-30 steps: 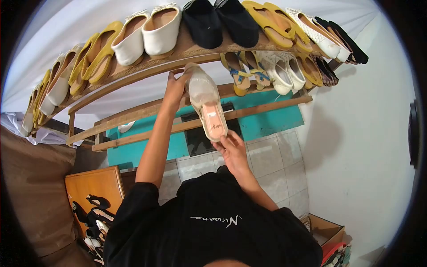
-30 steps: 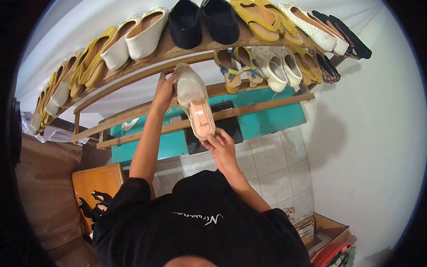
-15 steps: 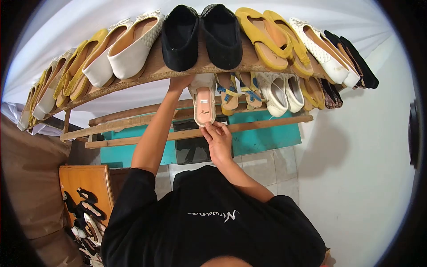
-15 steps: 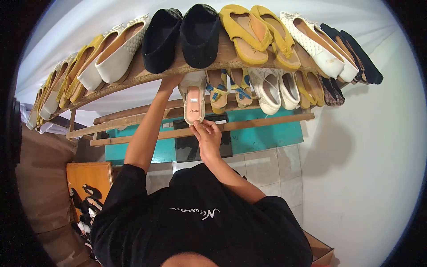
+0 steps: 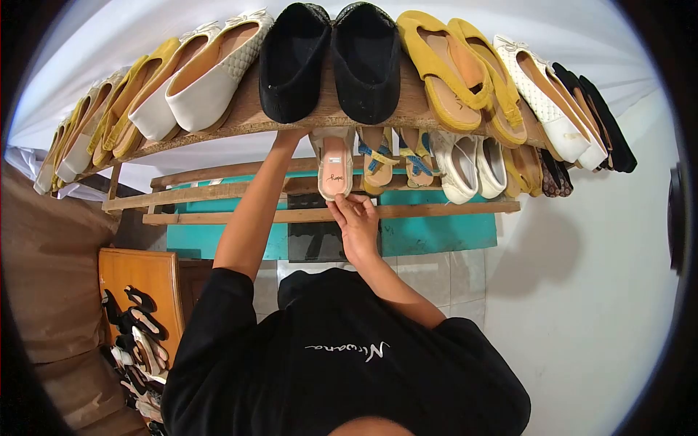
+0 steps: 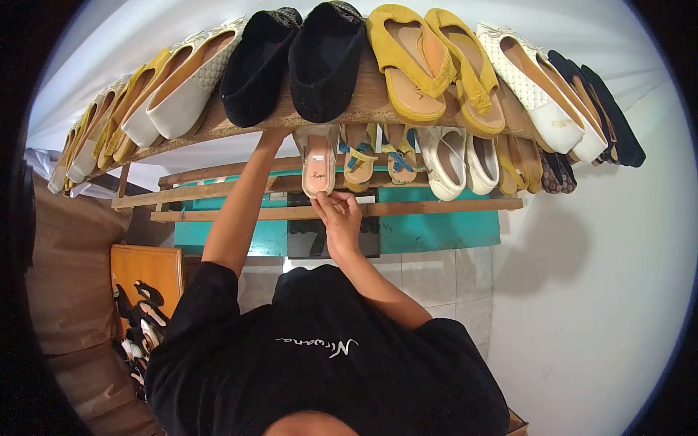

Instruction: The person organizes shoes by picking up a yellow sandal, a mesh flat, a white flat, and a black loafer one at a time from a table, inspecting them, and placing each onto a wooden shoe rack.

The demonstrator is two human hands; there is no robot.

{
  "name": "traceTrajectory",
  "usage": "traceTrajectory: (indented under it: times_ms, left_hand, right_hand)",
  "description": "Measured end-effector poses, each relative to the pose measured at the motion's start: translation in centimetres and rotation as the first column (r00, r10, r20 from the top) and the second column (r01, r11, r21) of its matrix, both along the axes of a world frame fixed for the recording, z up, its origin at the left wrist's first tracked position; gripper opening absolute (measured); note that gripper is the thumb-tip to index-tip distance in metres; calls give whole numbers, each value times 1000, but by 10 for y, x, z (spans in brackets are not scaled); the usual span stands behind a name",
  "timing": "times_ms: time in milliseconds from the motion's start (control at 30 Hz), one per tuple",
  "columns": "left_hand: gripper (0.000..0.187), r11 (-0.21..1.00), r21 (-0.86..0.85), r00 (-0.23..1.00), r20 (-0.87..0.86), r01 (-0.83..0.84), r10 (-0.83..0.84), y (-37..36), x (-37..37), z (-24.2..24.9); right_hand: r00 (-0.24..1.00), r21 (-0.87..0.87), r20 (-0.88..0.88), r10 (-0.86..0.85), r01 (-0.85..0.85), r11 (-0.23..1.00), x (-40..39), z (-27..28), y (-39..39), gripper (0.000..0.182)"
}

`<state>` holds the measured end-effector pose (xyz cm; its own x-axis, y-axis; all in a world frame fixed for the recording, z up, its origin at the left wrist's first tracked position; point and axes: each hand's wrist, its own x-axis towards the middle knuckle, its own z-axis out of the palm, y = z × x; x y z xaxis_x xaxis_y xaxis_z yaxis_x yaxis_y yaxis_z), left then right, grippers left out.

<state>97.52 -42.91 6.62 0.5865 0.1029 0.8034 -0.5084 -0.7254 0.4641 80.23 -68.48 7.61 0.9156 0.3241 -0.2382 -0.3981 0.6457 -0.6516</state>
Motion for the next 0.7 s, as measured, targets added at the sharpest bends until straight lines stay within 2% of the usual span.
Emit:
traceTrajectory:
  times_ms: [100,167,200,267,300,333,400,433,500,633,700]
  left_hand:
    - [66,998,14,998,-28,-59,59,-3,-9,-4]
    - [61,984,17,978,-107,-177,178,-13,-24,10]
    - [61,983,16,977,-110,-181,181,-14,-36,10]
    - [61,957,145,815,-501,-253,291,-24,-80,25]
    - [52,944,-219,889,-438,-248,132,-45,-102,44]
    - [44,811,-553,950,-312,-190,9,-69,-123,62]
    - [36,734,-635,968,-215,-241,132,-92,-165,70]
    - [36,728,-635,963,-226,-258,144,-101,-184,66]
    - [34,719,-626,951,-141,-302,277,-117,-222,59]
    - [28,594,-669,889,-258,-446,378,-141,-286,32]
    - [26,542,-710,888,-286,-450,361,-145,-315,22]
  right_hand:
    - [999,-18,-16,39,-39,999,1,0,-3,24]
    - [998,-85,45,51,-47,995,2,7,-5,29]
    - [998,-87,42,54,-50,995,1,7,-8,29]
    - [986,-209,84,143,-123,970,-4,5,-16,31]
    - [985,-211,81,152,-132,969,-6,3,-19,31]
    - [977,-222,86,194,-171,960,-9,0,-21,32]
    - [958,-250,104,266,-234,940,-16,-4,-22,29]
    - [956,-251,93,279,-249,935,-18,-7,-22,29]
    - [889,-350,178,421,-343,872,-24,-12,-19,23]
    - [746,-305,260,612,-538,786,-39,-17,-2,17]
    - [707,-281,214,674,-616,736,-50,-12,8,15]
